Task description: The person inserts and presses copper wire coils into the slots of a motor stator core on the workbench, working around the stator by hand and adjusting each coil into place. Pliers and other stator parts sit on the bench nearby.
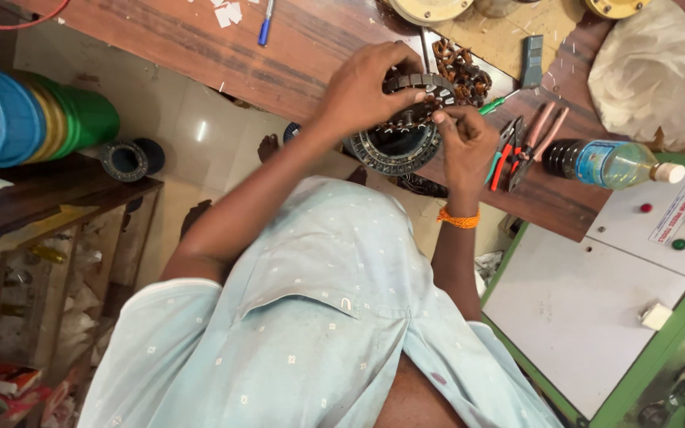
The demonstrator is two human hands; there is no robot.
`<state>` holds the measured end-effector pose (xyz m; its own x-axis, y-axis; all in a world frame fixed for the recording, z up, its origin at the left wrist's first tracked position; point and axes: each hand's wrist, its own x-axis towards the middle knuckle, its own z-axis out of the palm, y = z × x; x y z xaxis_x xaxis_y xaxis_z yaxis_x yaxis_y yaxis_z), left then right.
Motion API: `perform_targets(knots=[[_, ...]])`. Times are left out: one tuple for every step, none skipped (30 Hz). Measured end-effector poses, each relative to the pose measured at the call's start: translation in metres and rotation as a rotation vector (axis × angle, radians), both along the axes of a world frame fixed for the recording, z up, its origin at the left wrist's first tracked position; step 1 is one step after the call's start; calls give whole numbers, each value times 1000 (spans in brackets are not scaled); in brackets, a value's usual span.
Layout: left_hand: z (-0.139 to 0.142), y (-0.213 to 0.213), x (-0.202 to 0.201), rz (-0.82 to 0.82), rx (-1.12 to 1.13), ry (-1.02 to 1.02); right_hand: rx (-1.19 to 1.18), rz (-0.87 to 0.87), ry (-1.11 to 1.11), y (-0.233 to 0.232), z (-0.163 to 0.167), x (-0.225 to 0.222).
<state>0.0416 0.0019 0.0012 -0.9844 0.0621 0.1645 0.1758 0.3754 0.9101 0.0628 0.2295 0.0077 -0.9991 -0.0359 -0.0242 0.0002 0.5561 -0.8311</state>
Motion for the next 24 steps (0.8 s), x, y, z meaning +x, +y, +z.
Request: perform_targets(knots=[[5, 8, 5, 36, 22, 15, -65, 36, -11, 4, 4, -3], [9, 15, 10, 75, 45, 29, -129, 75, -22, 9, 10, -6], [11, 18, 13, 115, 69, 43, -192, 115, -33, 11, 14, -9], [12, 20, 14, 130, 68, 45, -170, 161, 26, 11, 18, -12], [12, 22, 15, 145, 69, 46, -147, 208, 84, 12, 23, -17], [11, 24, 16, 160, 70, 47, -123, 256, 140, 12, 27, -23], [10, 25, 16, 163, 67, 50, -43, 243, 144, 11, 30, -30], [8, 25, 15, 165, 62, 54, 35, 230, 149, 7, 32, -38], [7, 25, 15, 168, 56, 59, 111, 217, 153, 3, 34, -46], [6, 27, 15, 175, 63, 49, 109, 236, 171, -3, 34, -54], [6, 28, 15, 182, 72, 41, 109, 255, 190, -8, 35, -61], [6, 29, 15, 190, 82, 32, 110, 276, 209, -11, 35, -68], [6, 29, 14, 187, 83, 33, 110, 280, 192, -15, 36, -73], [6, 29, 14, 188, 85, 33, 110, 287, 175, -18, 37, -77], [7, 29, 14, 191, 87, 31, 111, 297, 156, -21, 37, -81], [8, 27, 14, 174, 95, 43, 126, 306, 120, -23, 37, -86], [8, 24, 14, 158, 104, 55, 141, 315, 84, -26, 36, -91], [7, 23, 14, 139, 112, 67, 157, 323, 48, -28, 35, -95], [6, 22, 14, 164, 92, 34, 162, 327, 20, -29, 34, -98], [5, 22, 14, 187, 72, 3, 167, 331, -7, -31, 32, -101], [2, 22, 14, 210, 50, -28, 170, 334, -34, -33, 31, -104], [-2, 22, 10, 213, 86, -133, 172, 357, -4, -35, 28, -107], [-8, 21, 2, 214, 122, -238, 174, 378, 24, -37, 26, -109], [-16, 19, -9, 211, 156, -342, 174, 397, 55, -39, 25, -112]])
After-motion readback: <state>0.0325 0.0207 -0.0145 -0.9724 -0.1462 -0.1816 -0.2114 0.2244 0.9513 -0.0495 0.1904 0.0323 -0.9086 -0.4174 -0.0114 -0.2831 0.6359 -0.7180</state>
